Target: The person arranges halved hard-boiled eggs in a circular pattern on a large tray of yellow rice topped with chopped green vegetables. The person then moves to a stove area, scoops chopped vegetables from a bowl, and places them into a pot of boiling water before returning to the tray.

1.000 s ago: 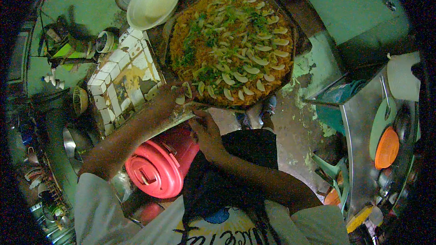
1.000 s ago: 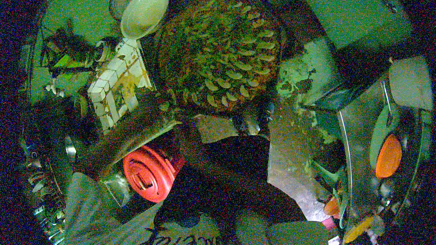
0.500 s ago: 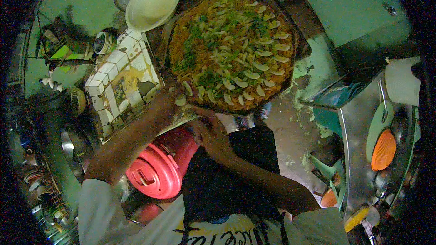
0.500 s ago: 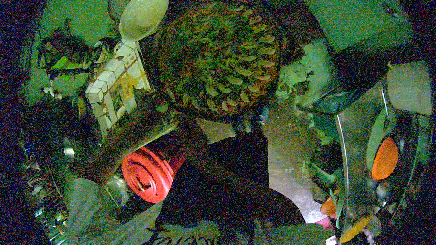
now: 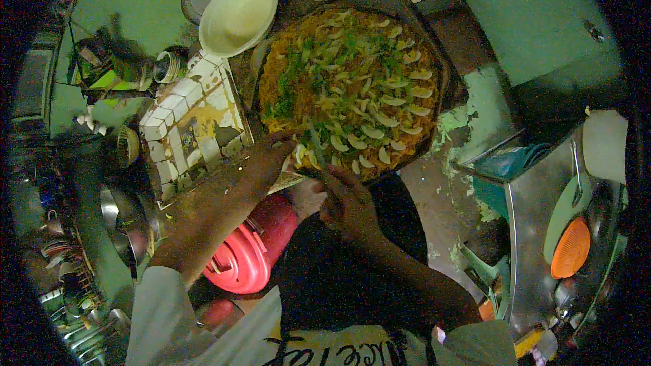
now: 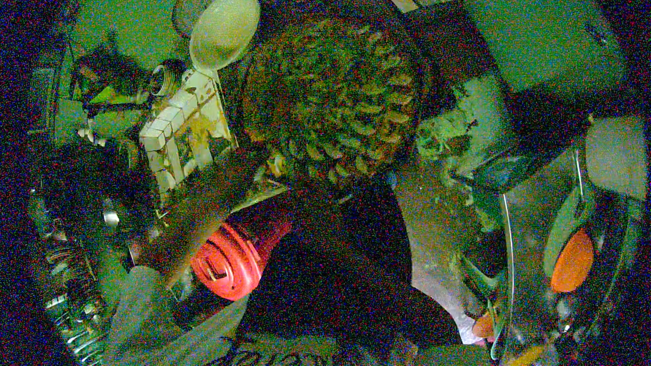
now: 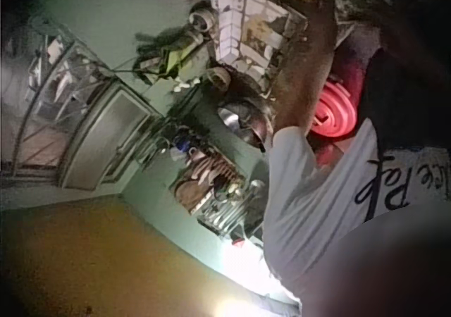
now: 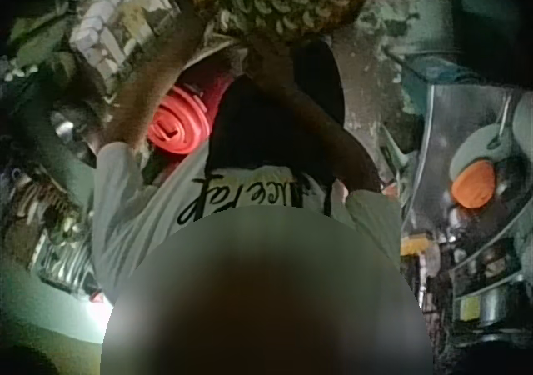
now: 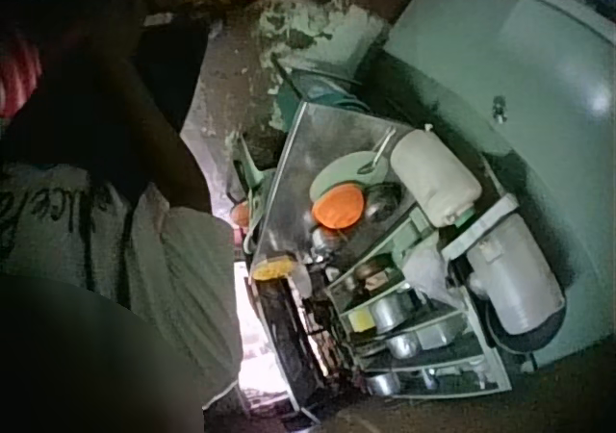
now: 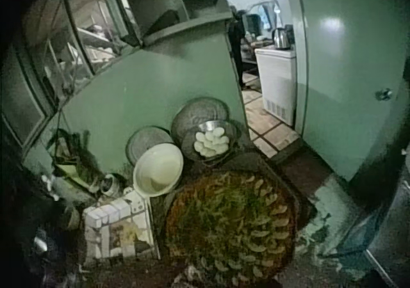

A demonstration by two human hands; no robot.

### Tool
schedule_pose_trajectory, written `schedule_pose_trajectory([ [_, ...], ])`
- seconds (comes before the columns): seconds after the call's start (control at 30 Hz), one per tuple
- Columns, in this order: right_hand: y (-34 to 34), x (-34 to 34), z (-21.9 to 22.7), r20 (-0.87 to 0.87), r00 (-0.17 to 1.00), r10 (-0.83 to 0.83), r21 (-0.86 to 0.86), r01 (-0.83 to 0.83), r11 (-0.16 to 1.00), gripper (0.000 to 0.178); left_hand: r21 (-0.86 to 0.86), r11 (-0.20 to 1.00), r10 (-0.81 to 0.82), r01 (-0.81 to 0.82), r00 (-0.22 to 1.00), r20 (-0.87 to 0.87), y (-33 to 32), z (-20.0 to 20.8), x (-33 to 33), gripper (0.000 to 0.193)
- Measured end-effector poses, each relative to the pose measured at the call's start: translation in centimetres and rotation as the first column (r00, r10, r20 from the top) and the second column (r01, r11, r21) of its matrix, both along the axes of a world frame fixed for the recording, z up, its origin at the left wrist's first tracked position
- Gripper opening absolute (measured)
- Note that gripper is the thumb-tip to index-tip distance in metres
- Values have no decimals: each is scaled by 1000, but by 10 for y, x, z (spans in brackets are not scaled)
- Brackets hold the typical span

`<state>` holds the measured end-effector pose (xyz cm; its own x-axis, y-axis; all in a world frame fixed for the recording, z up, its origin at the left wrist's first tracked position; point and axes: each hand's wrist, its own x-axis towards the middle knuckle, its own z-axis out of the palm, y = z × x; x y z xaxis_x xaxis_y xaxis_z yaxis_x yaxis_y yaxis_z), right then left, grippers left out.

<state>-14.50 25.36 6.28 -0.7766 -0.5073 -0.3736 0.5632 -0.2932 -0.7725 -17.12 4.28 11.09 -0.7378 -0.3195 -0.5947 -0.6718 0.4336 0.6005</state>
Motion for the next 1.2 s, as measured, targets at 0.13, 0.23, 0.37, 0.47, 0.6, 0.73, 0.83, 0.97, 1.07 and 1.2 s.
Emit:
schedule_pose_trajectory([
  [0.13,23,-15,4,-49,999,-22,117,28,993,35,-288,954,-173,82,937,-305,-19,-61,7,34],
  [0.23,36,-34,38,287,956,-58,92,33,995,35,-67,988,107,-140,925,-365,-43,-92,17,33],
  [0.37,61,-35,33,94,992,-79,166,63,984,35,449,796,533,-405,821,-206,-69,-86,28,35],
  [0.47,72,-28,11,-12,998,-69,293,70,953,32,860,348,706,-374,708,22,-52,-34,17,40],
  [0.6,64,-33,30,-130,983,128,555,-34,831,29,911,282,663,-301,748,42,43,4,4,42],
  [0.73,61,-35,48,-415,862,291,694,93,714,30,843,473,526,-255,850,-38,83,-37,-2,38],
  [0.83,63,-43,57,-431,831,352,737,99,668,28,894,373,572,-248,820,-11,93,-47,-17,35],
  [0.97,66,-67,43,-440,814,379,759,112,642,24,927,290,595,-238,804,21,99,-54,-40,30],
  [1.07,69,-97,46,-433,806,403,752,76,655,24,914,287,626,-285,779,46,102,-71,-54,28],
  [1.2,86,-136,3,-502,707,498,732,40,680,26,908,210,699,-362,705,119,106,-100,-67,25],
])
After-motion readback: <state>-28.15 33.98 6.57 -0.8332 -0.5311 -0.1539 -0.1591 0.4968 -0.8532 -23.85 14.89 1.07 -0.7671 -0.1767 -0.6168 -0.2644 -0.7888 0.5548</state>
